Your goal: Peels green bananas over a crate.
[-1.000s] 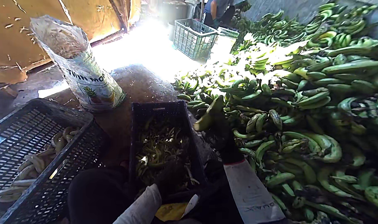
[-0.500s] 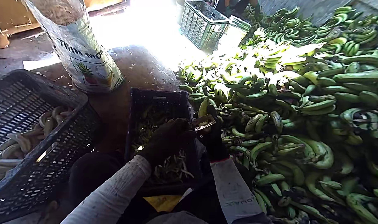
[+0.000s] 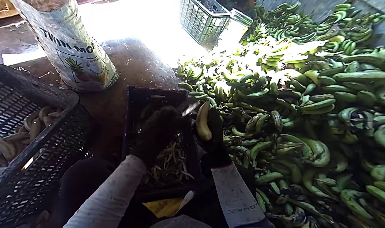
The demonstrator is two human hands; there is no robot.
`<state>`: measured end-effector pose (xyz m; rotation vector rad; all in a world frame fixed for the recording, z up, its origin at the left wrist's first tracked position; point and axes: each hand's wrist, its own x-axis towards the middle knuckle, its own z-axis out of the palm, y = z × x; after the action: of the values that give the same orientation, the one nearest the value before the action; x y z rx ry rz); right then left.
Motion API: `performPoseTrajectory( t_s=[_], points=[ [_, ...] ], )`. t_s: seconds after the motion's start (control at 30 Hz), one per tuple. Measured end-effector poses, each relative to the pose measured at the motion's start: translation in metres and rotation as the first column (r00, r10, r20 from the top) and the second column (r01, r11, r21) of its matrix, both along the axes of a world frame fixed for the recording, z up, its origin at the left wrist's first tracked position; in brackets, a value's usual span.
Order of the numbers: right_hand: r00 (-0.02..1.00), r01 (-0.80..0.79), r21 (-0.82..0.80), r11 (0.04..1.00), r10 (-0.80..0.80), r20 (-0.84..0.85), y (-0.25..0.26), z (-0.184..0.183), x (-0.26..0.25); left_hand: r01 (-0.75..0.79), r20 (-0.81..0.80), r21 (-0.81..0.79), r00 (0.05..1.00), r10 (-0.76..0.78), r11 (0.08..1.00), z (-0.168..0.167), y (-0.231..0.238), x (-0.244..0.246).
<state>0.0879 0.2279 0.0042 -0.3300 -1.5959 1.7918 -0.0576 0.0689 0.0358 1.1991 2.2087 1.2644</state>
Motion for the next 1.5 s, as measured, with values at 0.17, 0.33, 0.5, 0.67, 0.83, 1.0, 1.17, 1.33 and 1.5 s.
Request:
performPoseTrajectory(
  t_s=[0.17, 0.33, 0.5, 0.67, 0.83, 1.0, 1.17, 1.33, 1.5],
  points=[
    [0.844, 0.533, 0.034, 0.846, -0.534, 0.052, -0.007, 0.03, -0.017, 0.112, 0.002, -0.059, 0.994, -0.112, 0.992, -0.005, -0.006, 0.047],
    [0.993, 0.107, -0.101, 0.989, -0.101, 0.06, -0.004, 0.017, -0.01, 0.033, -0.133, -0.072, 0.99, -0.043, 0.997, -0.009, 0.0, 0.026],
    [0.878, -0.326, -0.275, 0.904, 0.398, 0.267, -0.014, 0.008, -0.007, -0.111, -0.014, -0.042, 0.994, 0.111, 0.993, -0.024, -0.006, -0.02],
    [0.988, -0.09, -0.287, 0.954, 0.123, 0.097, -0.002, 0.006, -0.001, -0.023, -0.015, -0.052, 1.0, 0.022, 0.998, -0.01, -0.001, 0.0],
    [0.964, 0.17, -0.439, 0.882, -0.241, -0.111, -0.006, 0.021, -0.012, 0.011, -0.143, -0.079, 0.989, -0.023, 0.997, -0.016, 0.001, 0.031],
    [0.891, 0.435, -0.358, 0.826, -0.452, 0.042, -0.012, 0.03, -0.016, -0.022, -0.247, -0.085, 0.969, 0.0, 0.996, -0.019, -0.003, 0.04],
    [0.988, 0.017, -0.192, 0.981, 0.013, 0.153, -0.006, 0.016, 0.004, -0.003, -0.222, -0.046, 0.975, -0.007, 0.999, -0.028, 0.005, 0.017],
    [0.832, -0.299, -0.243, 0.923, 0.377, 0.408, -0.012, 0.007, 0.01, 0.026, -0.086, -0.059, 0.996, -0.031, 0.998, -0.035, -0.001, -0.012],
    [0.962, -0.193, -0.414, 0.89, 0.255, 0.1, -0.003, 0.0, 0.005, 0.019, -0.015, -0.089, 1.0, -0.02, 0.996, -0.029, 0.003, 0.001]
  ],
)
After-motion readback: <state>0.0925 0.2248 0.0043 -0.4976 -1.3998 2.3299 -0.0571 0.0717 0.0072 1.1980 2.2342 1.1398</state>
